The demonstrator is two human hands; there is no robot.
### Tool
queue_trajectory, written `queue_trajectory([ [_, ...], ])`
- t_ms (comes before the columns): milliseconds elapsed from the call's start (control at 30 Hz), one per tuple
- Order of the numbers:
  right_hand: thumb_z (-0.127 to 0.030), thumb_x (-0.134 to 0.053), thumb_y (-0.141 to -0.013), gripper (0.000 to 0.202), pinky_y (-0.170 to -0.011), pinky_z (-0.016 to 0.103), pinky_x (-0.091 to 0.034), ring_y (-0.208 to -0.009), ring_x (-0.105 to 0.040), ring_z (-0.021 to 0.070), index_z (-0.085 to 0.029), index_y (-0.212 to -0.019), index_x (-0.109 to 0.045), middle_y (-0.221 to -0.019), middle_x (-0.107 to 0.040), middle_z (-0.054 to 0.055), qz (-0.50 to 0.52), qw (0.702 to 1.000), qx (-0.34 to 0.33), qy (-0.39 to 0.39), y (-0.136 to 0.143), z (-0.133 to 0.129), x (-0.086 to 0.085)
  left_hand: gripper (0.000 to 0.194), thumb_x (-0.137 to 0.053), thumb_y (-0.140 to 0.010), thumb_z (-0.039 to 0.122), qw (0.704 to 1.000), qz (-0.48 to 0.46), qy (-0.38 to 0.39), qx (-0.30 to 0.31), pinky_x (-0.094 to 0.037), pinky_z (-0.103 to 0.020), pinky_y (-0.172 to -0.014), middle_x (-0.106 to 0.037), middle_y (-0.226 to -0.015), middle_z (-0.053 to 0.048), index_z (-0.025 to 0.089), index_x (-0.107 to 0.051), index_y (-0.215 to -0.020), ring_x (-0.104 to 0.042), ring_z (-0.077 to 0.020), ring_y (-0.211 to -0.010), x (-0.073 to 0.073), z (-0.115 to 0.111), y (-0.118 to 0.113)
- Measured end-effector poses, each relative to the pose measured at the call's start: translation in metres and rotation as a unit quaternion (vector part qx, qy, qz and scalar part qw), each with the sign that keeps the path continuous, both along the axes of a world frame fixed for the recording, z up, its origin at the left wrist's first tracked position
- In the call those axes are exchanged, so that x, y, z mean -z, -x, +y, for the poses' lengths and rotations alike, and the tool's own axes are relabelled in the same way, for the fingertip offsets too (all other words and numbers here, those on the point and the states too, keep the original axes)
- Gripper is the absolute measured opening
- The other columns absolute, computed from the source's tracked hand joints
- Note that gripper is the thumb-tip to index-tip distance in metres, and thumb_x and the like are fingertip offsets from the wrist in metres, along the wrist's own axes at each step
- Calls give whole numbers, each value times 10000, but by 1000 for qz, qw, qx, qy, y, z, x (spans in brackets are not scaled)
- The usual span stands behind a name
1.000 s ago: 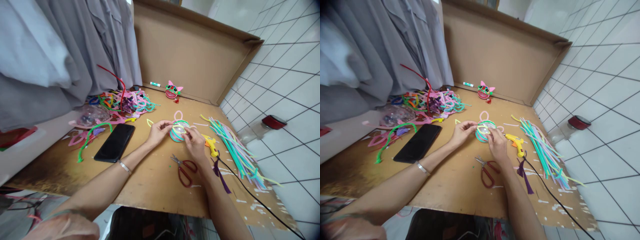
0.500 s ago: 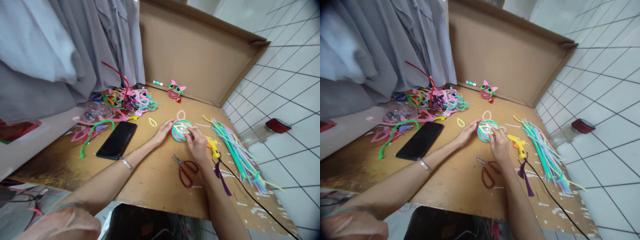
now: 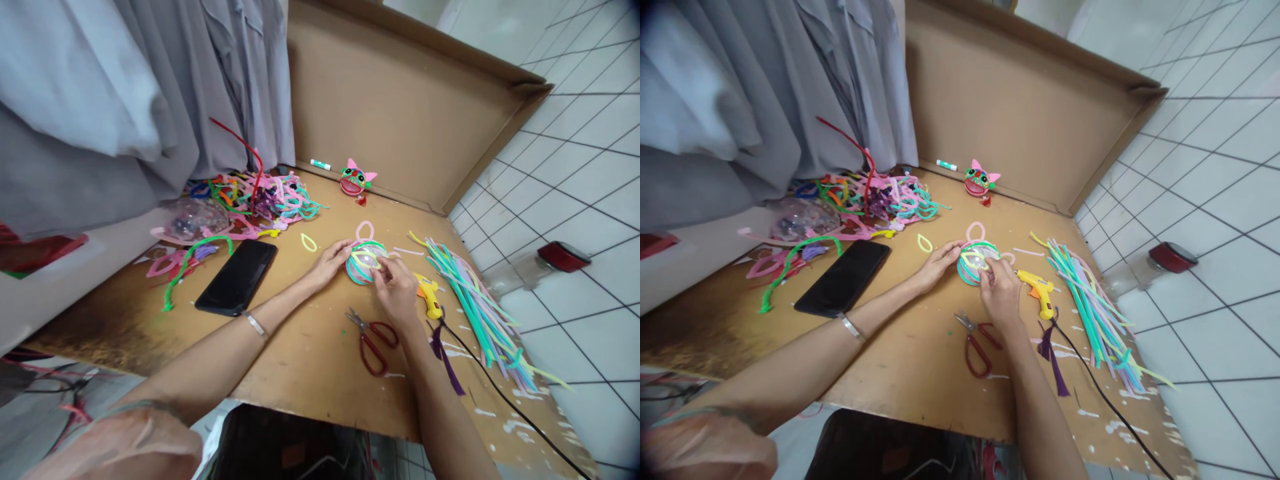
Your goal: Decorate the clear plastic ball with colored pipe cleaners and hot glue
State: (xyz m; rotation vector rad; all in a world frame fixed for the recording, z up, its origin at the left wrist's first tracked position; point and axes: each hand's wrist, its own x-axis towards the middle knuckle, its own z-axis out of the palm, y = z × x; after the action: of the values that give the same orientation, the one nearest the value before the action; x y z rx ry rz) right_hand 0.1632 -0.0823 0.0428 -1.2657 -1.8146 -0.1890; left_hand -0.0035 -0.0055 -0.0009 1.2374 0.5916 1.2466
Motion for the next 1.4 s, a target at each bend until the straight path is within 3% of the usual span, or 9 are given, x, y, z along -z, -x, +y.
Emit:
queue_trajectory([
  [300,-293,-583,-899,171,-639,320,-509,-650,-597,178,-194,-989,-690,-791,-650,49,32,999,-22,18,2,-2,-1,566,-741,-763,551,999,10,-30,-9,-444,-383,-1045,-694,-1227,-115,157,-654,-1160,-615,-255,-1155,3,0,-1],
  [600,-269,-667,-807,142,-616,309,-523,-655,-590,167,-208,-924,-719,-789,-663,37,144,985,-58,74,-4,4,1,542,-750,-753,520,999,21,-20,-14,-449,-411,-1046,-695,-1228,-118,162,-661,-1150,-622,-265,-1148,3,1,0],
  [767,-256,-661,-770,295,-593,295,-505,-620,-555,150,-211,-1057,-713,-769,-632,17,219,967,-72,109,-1,6,2,598,-743,-743,565,999,38,-17,-17,-449,-401,-1045,-690,-1234,-119,155,-645,-1168,-619,-259,-1146,1,-1,2],
  [1233,-223,-580,-811,199,-612,283,-489,-676,-563,153,-205,-934,-735,-800,-633,34,175,978,-71,89,1,3,-3,560,-716,-771,573,996,68,-44,-30,-468,-382,-1015,-700,-1196,-105,178,-644,-1161,-633,-241,-1106,-2,-5,4],
  [1400,-232,-642,-777,178,-645,289,-503,-681,-558,153,-208,-929,-732,-816,-642,33,180,976,-63,102,1,2,-4,562,-710,-780,556,996,73,-42,-33,-473,-387,-1013,-692,-1213,-117,166,-633,-1177,-637,-241,-1110,-1,-5,4],
])
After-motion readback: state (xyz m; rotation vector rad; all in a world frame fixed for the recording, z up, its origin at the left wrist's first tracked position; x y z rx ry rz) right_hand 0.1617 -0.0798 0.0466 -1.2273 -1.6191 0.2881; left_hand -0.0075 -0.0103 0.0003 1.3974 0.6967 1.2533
